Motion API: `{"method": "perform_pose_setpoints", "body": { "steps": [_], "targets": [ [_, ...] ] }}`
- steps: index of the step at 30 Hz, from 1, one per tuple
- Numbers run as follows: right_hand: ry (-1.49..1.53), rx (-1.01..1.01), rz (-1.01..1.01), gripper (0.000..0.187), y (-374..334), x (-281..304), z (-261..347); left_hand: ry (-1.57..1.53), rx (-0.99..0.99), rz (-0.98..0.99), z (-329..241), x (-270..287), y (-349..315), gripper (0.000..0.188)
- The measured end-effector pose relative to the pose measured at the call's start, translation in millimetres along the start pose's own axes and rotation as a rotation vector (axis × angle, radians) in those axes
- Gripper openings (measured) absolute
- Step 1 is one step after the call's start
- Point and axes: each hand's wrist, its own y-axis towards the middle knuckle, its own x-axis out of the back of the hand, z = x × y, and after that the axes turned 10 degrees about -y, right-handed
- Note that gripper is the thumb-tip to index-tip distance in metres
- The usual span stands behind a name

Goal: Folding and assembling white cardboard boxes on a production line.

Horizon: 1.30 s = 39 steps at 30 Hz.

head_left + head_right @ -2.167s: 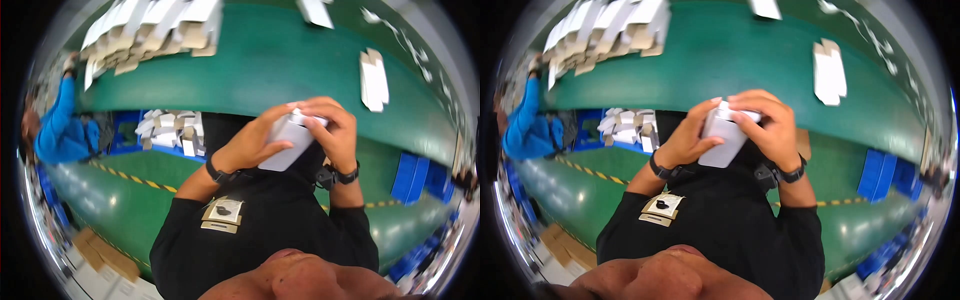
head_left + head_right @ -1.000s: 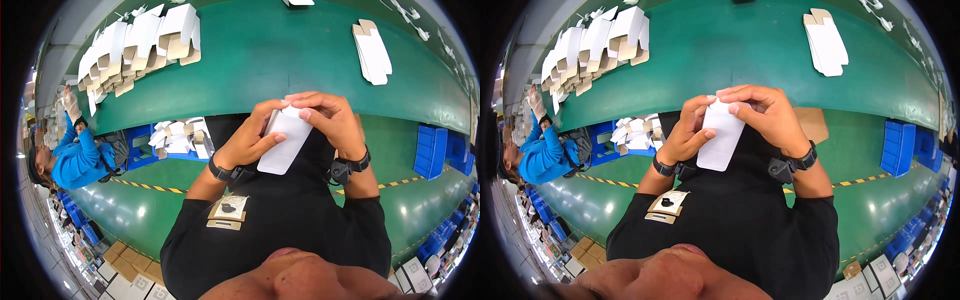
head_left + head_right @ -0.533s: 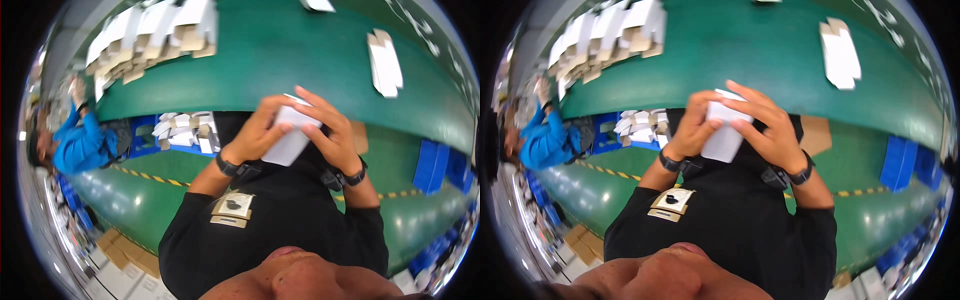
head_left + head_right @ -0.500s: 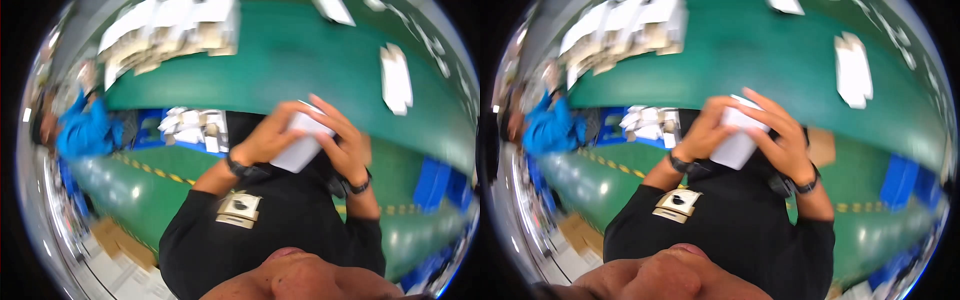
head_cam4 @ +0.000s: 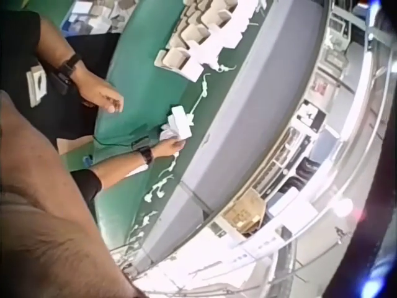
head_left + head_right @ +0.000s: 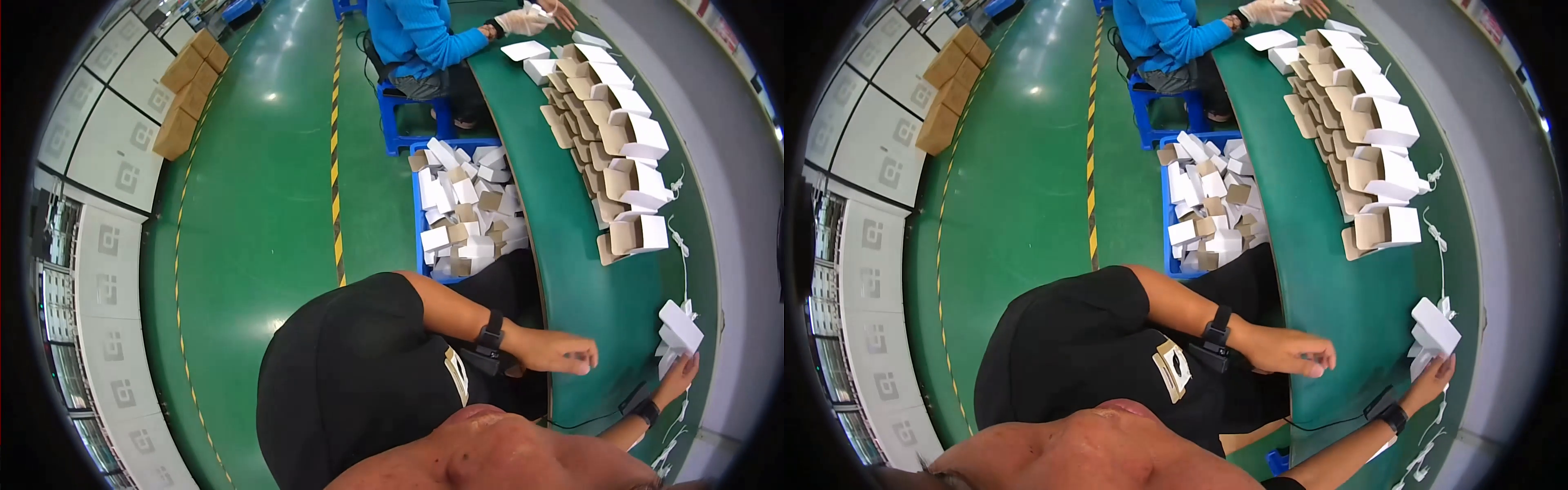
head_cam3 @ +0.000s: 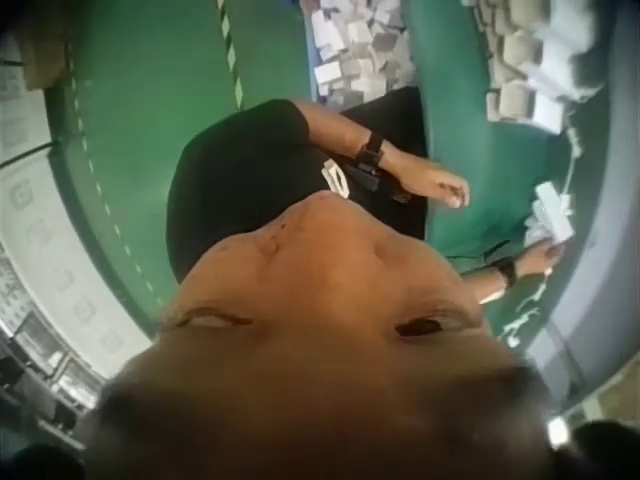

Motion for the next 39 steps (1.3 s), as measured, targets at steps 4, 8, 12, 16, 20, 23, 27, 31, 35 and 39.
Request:
{"method": "perform_pose_setpoints", "body": {
  "steps": [4,8,12,16,20,23,27,31,35,39],
  "targets": [
    [-0.675,0.365,-0.165,0.060,-53.7,13.4,35.6,-0.097,0.041,0.018,-3.5,-1.7,-7.0,0.035],
    [-1.426,0.076,-0.220,0.066,-178.7,88.3,5.4,-0.098,0.085,0.120,2.2,-2.3,1.9,0.036],
    [-1.284,-0.098,-0.086,0.061,-262.0,92.4,-51.9,-0.134,0.100,0.200,3.9,-16.7,11.0,0.036],
    [-1.172,0.078,-0.067,0.054,-270.0,100.9,-57.7,-0.144,0.026,0.350,-4.4,-34.7,17.8,0.035],
    [-0.857,-0.111,0.007,0.049,-268.4,106.4,-17.1,-0.182,0.081,0.407,-1.8,-37.2,12.1,0.036],
    [-1.189,0.069,-0.260,0.033,-279.8,69.3,91.1,-0.164,0.035,0.244,1.7,-42.8,16.7,0.045],
    [-0.665,-0.120,-0.178,0.048,-309.7,4.9,141.6,-0.214,-0.071,-0.050,10.9,-58.1,23.7,0.064],
    [-0.343,0.064,0.028,0.046,-326.3,-49.6,186.0,-0.272,-0.120,-0.088,-19.5,-35.6,24.6,0.076],
    [-0.074,0.192,0.150,0.047,-306.9,-31.5,156.9,-0.279,-0.070,0.170,-12.5,-1.6,13.8,0.076],
    [0.045,-0.015,0.528,0.037,-255.5,12.5,103.7,-0.341,0.108,0.396,-11.6,0.3,1.1,0.072]
  ]
}}
